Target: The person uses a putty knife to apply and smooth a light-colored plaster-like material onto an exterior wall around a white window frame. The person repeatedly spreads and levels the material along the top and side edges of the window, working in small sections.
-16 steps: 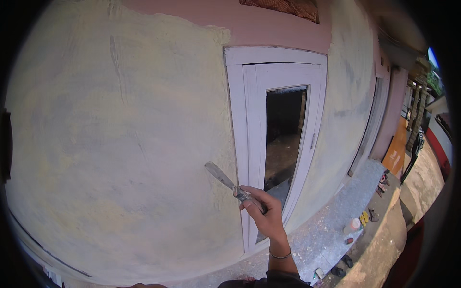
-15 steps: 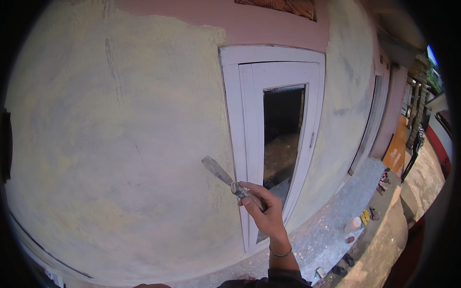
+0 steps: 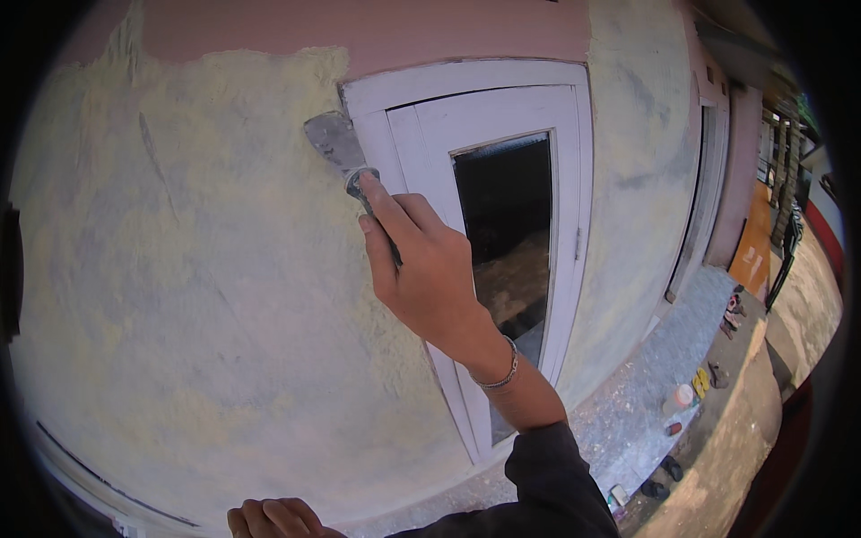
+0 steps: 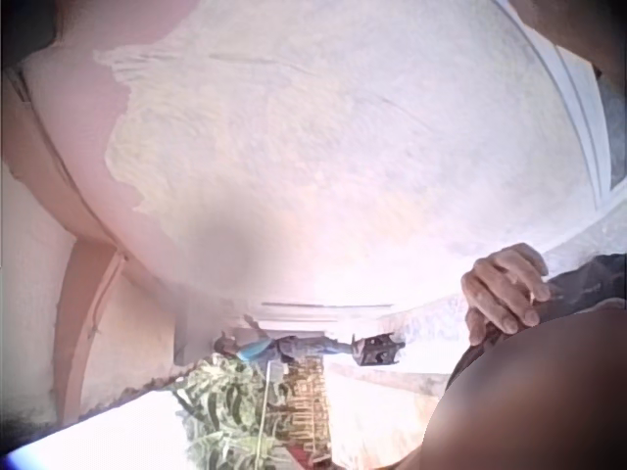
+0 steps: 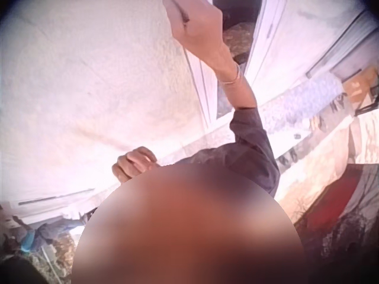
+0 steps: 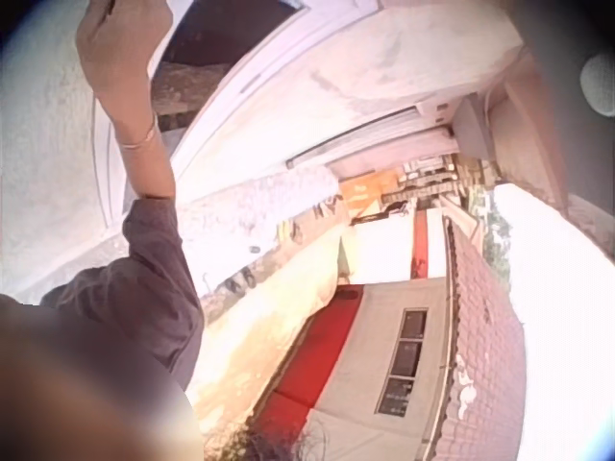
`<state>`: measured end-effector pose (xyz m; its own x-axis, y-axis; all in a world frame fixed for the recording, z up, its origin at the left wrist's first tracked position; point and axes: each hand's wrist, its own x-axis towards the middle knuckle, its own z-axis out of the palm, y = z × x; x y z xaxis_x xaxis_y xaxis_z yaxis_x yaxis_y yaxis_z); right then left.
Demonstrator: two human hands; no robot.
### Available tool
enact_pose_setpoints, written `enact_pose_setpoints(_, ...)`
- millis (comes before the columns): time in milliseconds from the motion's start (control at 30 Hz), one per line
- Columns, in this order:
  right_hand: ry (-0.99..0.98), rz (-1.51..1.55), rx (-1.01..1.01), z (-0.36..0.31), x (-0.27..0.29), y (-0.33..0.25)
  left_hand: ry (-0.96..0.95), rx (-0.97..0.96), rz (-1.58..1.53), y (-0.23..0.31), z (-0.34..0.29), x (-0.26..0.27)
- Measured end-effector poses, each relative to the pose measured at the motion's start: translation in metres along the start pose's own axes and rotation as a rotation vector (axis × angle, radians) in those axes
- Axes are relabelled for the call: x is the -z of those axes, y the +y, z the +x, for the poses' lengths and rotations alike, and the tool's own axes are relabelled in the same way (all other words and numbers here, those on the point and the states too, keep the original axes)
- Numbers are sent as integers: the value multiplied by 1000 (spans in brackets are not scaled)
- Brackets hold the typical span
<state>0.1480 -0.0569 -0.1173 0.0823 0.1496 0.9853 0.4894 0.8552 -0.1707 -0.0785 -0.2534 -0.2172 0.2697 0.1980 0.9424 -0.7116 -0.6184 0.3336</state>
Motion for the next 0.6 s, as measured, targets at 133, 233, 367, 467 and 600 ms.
enact_pose_setpoints(133,122,-99,23,18,-23,6,95,25,260,-7,-10,13)
enact_pose_setpoints(233,160,-119,4,26,-26,6,76,78,318,-8,-15,17)
enact_pose_setpoints(367,164,-84,9,26,-26,2,110,100,319,-8,-18,18)
enact_pose_setpoints(467,151,-75,-56,26,-24,-2,163,133,324,-10,-21,17)
enact_pose_setpoints(600,127,-59,-35,22,-21,-4,260,132,330,-15,-26,16)
